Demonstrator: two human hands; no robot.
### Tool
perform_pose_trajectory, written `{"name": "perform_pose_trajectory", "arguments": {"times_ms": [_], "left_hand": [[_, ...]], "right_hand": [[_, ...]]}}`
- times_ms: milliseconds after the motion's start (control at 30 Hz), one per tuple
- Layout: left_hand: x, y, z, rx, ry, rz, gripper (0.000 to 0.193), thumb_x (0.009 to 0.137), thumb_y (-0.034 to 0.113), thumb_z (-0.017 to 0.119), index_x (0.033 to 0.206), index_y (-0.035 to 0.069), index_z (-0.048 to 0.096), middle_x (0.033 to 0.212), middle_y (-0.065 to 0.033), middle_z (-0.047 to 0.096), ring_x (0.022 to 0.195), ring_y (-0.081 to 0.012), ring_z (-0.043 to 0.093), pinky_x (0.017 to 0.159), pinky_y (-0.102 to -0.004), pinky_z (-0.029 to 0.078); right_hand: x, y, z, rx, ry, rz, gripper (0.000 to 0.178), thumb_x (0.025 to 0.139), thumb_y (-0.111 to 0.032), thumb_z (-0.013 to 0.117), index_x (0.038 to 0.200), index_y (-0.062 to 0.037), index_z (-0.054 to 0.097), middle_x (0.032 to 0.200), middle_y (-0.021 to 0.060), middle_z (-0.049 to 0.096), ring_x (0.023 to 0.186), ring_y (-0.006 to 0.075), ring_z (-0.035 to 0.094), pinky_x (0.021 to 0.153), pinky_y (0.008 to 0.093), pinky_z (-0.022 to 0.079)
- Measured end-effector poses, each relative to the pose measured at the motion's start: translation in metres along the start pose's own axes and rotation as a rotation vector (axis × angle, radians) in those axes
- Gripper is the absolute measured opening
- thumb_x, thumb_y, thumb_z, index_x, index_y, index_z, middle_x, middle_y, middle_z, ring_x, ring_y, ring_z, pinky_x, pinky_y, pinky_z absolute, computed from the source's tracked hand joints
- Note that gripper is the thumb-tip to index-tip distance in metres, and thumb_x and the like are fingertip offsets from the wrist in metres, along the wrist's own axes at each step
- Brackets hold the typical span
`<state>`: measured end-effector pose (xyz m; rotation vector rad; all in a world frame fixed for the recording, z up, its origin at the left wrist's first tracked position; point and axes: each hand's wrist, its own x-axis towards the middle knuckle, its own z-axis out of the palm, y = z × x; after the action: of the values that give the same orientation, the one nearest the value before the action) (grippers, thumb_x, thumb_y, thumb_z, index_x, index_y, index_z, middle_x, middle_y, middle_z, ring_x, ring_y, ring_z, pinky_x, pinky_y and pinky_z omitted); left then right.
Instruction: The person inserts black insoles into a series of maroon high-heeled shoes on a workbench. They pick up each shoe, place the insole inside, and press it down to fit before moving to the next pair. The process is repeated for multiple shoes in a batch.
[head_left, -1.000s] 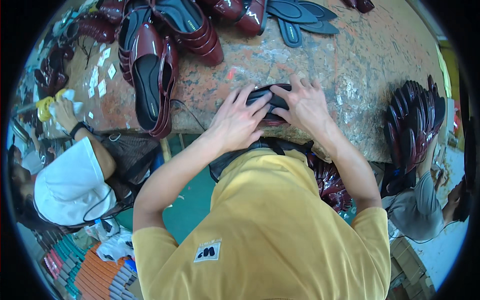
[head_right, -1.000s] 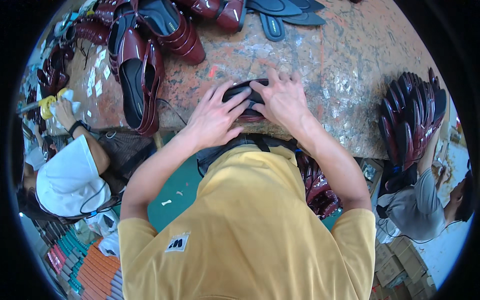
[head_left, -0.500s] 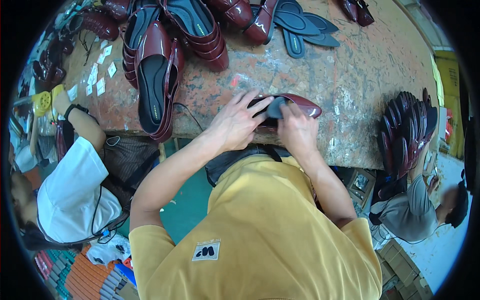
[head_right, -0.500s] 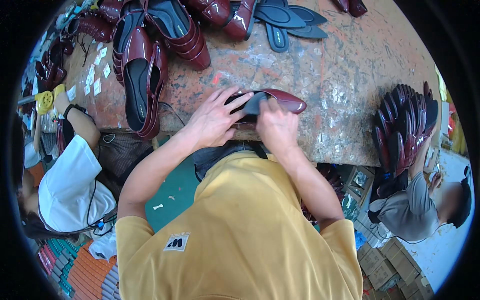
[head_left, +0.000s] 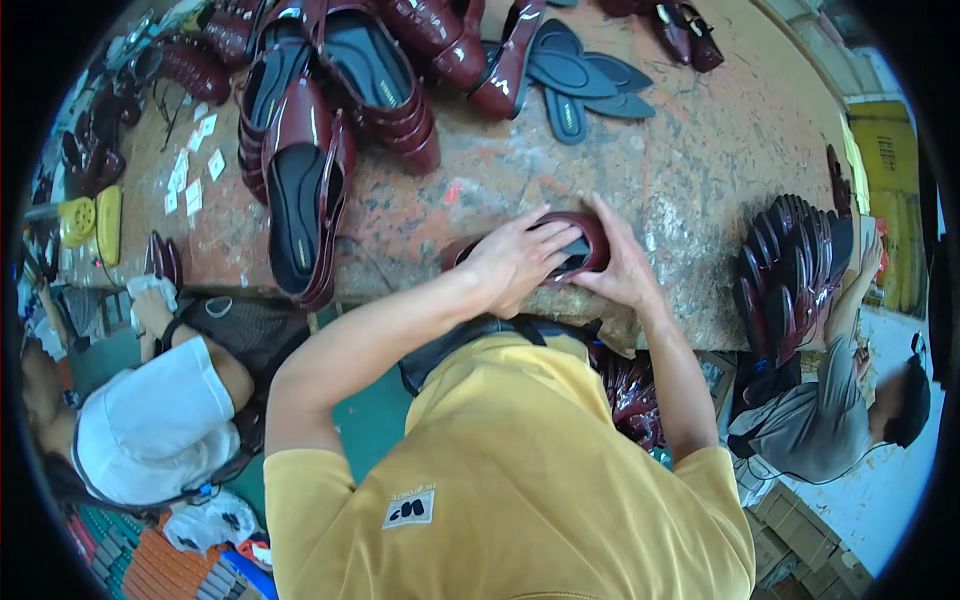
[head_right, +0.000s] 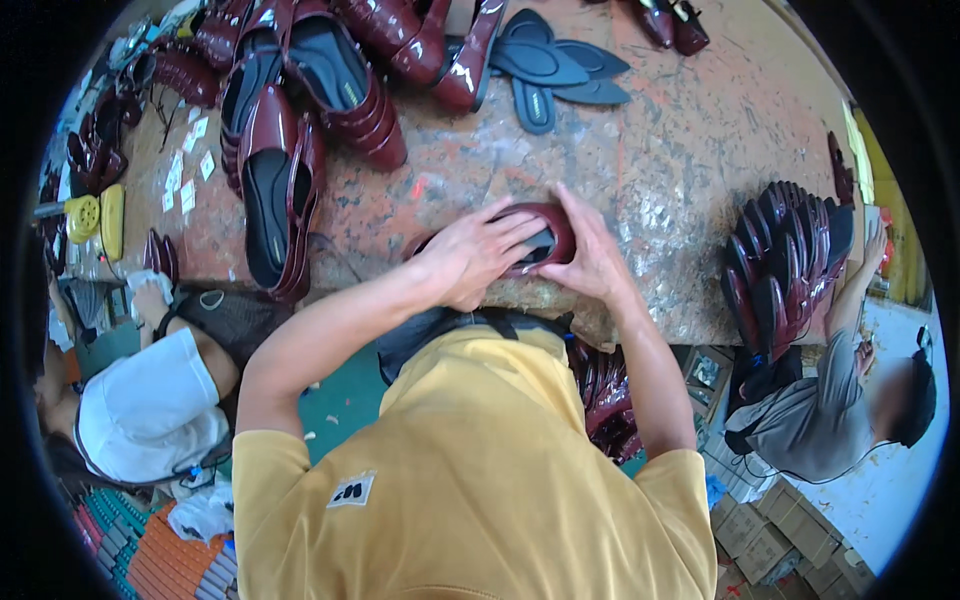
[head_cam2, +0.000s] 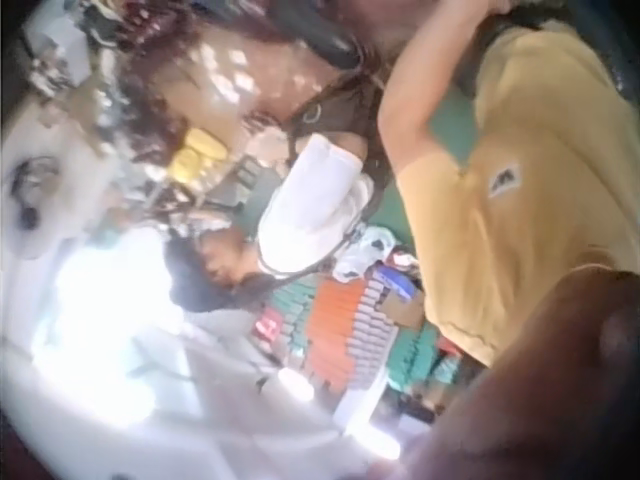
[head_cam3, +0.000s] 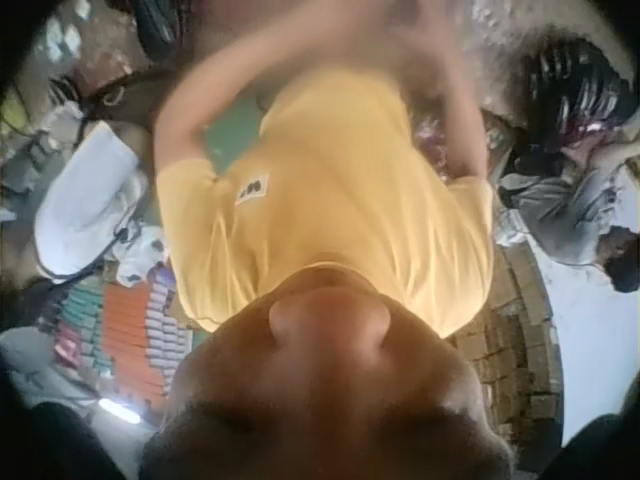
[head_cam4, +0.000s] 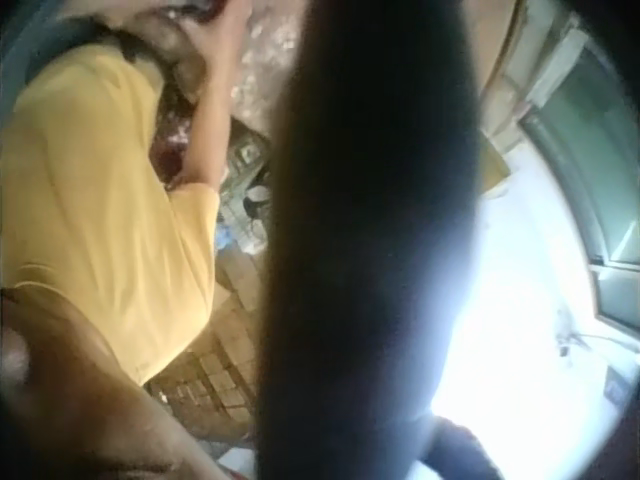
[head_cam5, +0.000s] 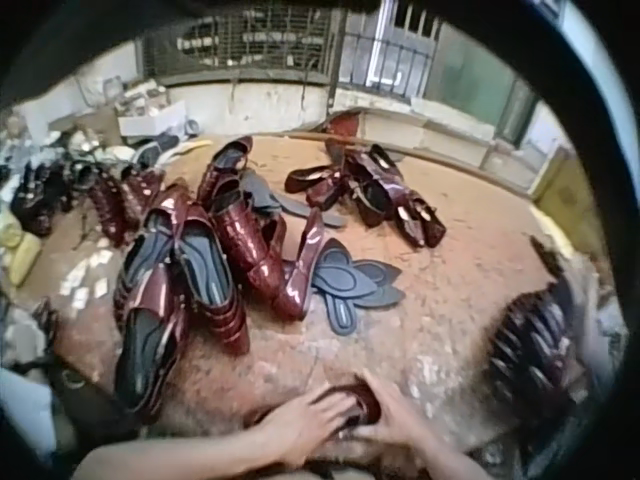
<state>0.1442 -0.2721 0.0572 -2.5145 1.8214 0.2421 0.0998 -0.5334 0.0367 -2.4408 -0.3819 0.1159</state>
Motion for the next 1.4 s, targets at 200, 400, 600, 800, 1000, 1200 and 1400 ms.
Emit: {"name": "perform_pose_trajectory", "arguments": {"times_ms": [200, 400, 600, 800, 1000, 1200, 1400], "left_hand": [[-0.004, -0.002, -0.009, -0.073, -0.045, 0.087, 0.098, 0.075, 0.034, 0.079, 0.163, 0.005, 0.049, 0.177, -0.0063, 0.038, 0.166, -0.0200, 0.030, 0.138, -0.0539, 0.013], [0.011, -0.001, -0.019, -0.137, 0.005, 0.094, 0.092, 0.075, 0.030, 0.079, 0.159, 0.002, 0.052, 0.163, -0.0086, 0.052, 0.158, -0.0254, 0.042, 0.136, -0.0559, 0.020], [-0.087, -0.016, -0.039, -0.607, 0.224, -0.526, 0.090, 0.077, 0.021, 0.092, 0.157, 0.013, 0.052, 0.154, -0.0202, 0.062, 0.142, -0.0350, 0.061, 0.116, -0.0523, 0.051], [-0.038, -0.024, -0.100, -0.889, 0.829, -0.285, 0.066, 0.084, 0.005, 0.086, 0.146, 0.011, 0.064, 0.150, -0.0193, 0.065, 0.139, -0.0391, 0.064, 0.116, -0.0471, 0.054], [0.030, 0.008, -0.138, -0.843, 0.816, 0.135, 0.063, 0.081, -0.006, 0.079, 0.140, 0.010, 0.066, 0.154, -0.0176, 0.057, 0.147, -0.0408, 0.054, 0.121, -0.0498, 0.049], [0.040, 0.021, -0.141, -0.808, 0.856, 0.164, 0.065, 0.078, -0.010, 0.077, 0.140, 0.009, 0.066, 0.152, -0.0174, 0.058, 0.142, -0.0413, 0.057, 0.117, -0.0490, 0.052], [0.000, 0.002, -0.114, -0.937, 0.878, 0.140, 0.066, 0.073, -0.008, 0.084, 0.136, 0.009, 0.071, 0.143, -0.0150, 0.065, 0.134, -0.0384, 0.064, 0.113, -0.0455, 0.054]], "right_hand": [[0.000, 0.009, 0.000, 0.025, 0.046, -0.049, 0.120, 0.062, -0.024, 0.101, 0.167, -0.0095, 0.043, 0.156, 0.0230, 0.058, 0.145, 0.0448, 0.053, 0.124, 0.0515, 0.043], [0.000, 0.014, -0.001, 0.020, 0.021, -0.092, 0.117, 0.064, -0.024, 0.100, 0.166, -0.0095, 0.044, 0.160, 0.0197, 0.056, 0.150, 0.0430, 0.050, 0.127, 0.0513, 0.039], [-0.003, 0.000, -0.008, 0.021, 0.020, -0.214, 0.088, 0.075, -0.027, 0.097, 0.152, -0.0109, 0.058, 0.159, 0.0136, 0.059, 0.149, 0.0397, 0.052, 0.125, 0.0548, 0.039], [0.021, -0.036, -0.070, -0.667, -0.304, -0.217, 0.034, 0.084, -0.050, 0.082, 0.089, -0.0168, 0.082, 0.119, 0.0003, 0.076, 0.108, 0.0210, 0.070, 0.092, 0.0455, 0.053], [-0.002, -0.012, -0.094, -0.379, -0.287, -0.301, 0.062, 0.083, -0.038, 0.083, 0.139, -0.0199, 0.065, 0.138, 0.0099, 0.069, 0.126, 0.0322, 0.067, 0.103, 0.0489, 0.057], [0.000, -0.013, -0.095, -0.210, -0.355, -0.288, 0.079, 0.080, -0.021, 0.084, 0.152, -0.0173, 0.053, 0.147, 0.0165, 0.059, 0.143, 0.0393, 0.052, 0.124, 0.0537, 0.039], [-0.002, -0.031, -0.087, -0.443, -0.652, -0.167, 0.062, 0.091, -0.030, 0.079, 0.150, -0.0260, 0.060, 0.136, 0.0110, 0.069, 0.140, 0.0355, 0.059, 0.118, 0.0589, 0.046]]}}
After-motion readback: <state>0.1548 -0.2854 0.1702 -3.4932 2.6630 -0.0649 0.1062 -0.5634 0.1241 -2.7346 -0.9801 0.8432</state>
